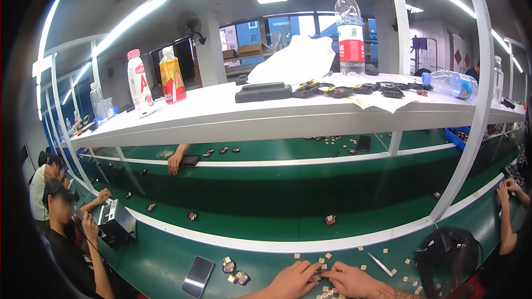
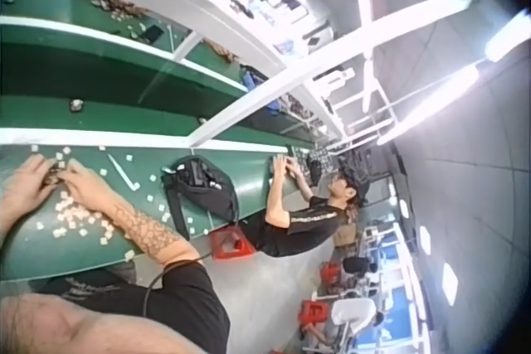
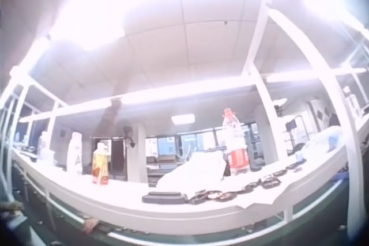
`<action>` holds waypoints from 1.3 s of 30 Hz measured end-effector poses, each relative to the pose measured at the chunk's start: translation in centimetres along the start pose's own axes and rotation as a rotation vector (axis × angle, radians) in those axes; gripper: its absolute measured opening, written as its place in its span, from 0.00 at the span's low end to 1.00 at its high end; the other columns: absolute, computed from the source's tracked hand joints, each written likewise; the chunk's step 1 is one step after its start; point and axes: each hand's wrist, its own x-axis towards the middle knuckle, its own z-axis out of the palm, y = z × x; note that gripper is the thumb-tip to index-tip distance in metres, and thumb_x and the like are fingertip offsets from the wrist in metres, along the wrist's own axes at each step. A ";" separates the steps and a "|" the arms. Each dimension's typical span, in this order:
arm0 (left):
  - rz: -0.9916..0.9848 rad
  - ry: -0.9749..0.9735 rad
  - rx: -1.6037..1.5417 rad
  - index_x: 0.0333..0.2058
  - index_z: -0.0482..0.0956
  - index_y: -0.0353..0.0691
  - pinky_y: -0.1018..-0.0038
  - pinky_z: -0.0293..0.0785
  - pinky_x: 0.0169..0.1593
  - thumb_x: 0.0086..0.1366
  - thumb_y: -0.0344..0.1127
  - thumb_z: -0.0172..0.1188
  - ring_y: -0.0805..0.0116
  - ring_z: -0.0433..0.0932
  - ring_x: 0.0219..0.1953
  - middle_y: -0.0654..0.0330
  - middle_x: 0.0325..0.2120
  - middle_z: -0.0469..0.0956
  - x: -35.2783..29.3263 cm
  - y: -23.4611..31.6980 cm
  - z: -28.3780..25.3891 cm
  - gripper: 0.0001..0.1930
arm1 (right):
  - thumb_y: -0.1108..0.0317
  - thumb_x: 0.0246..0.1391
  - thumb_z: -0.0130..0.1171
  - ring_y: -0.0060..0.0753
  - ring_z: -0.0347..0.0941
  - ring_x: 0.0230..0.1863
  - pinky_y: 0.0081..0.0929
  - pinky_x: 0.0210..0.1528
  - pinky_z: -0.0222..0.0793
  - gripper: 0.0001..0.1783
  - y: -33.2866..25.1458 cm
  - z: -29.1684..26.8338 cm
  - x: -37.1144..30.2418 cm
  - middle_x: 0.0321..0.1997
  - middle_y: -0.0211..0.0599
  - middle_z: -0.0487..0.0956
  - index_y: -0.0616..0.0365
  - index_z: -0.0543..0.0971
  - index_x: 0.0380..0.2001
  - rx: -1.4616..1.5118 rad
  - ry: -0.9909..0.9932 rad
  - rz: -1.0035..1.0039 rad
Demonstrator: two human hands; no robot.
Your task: The person is assembling small electronic components or microchips onto printed circuit boards or similar sub-assemblies at an industrial workstation.
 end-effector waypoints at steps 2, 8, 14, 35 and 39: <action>0.022 0.020 0.006 0.57 0.79 0.40 0.53 0.79 0.50 0.68 0.40 0.69 0.41 0.81 0.47 0.47 0.43 0.79 -0.2 -0.2 0.6 0.22 | 0.71 0.70 0.57 0.59 0.78 0.42 0.45 0.47 0.77 0.14 -0.1 -0.1 -0.3 0.49 0.49 0.79 0.52 0.82 0.55 0.013 -0.008 0.003; -0.015 -0.067 0.023 0.62 0.76 0.42 0.56 0.79 0.55 0.68 0.43 0.69 0.47 0.80 0.50 0.52 0.45 0.78 -0.6 -0.6 1.1 0.26 | 0.70 0.69 0.60 0.46 0.79 0.37 0.39 0.43 0.78 0.14 1.4 1.3 -0.4 0.41 0.42 0.78 0.54 0.84 0.55 -0.043 0.005 -0.118; 0.108 -0.064 -0.069 0.65 0.72 0.40 0.56 0.77 0.49 0.64 0.38 0.72 0.46 0.78 0.46 0.50 0.43 0.77 1.1 -1.8 0.7 0.32 | 0.74 0.62 0.66 0.44 0.80 0.36 0.37 0.39 0.80 0.17 -0.4 -1.5 0.3 0.41 0.41 0.76 0.49 0.86 0.53 -0.022 0.009 -0.001; 0.092 -0.111 -0.179 0.72 0.70 0.41 0.61 0.80 0.44 0.59 0.30 0.76 0.53 0.78 0.42 0.56 0.41 0.73 0.8 -2.0 0.9 0.41 | 0.68 0.59 0.72 0.47 0.81 0.31 0.41 0.31 0.79 0.07 -4.1 -2.6 1.3 0.33 0.35 0.77 0.53 0.85 0.40 -0.219 -0.085 0.217; 0.128 -0.111 -0.212 0.71 0.70 0.40 0.60 0.79 0.44 0.59 0.28 0.75 0.53 0.77 0.41 0.56 0.40 0.73 0.9 -2.3 1.2 0.40 | 0.70 0.58 0.71 0.46 0.80 0.30 0.40 0.30 0.78 0.07 -3.8 -2.3 1.6 0.32 0.35 0.76 0.54 0.85 0.40 -0.277 -0.120 0.212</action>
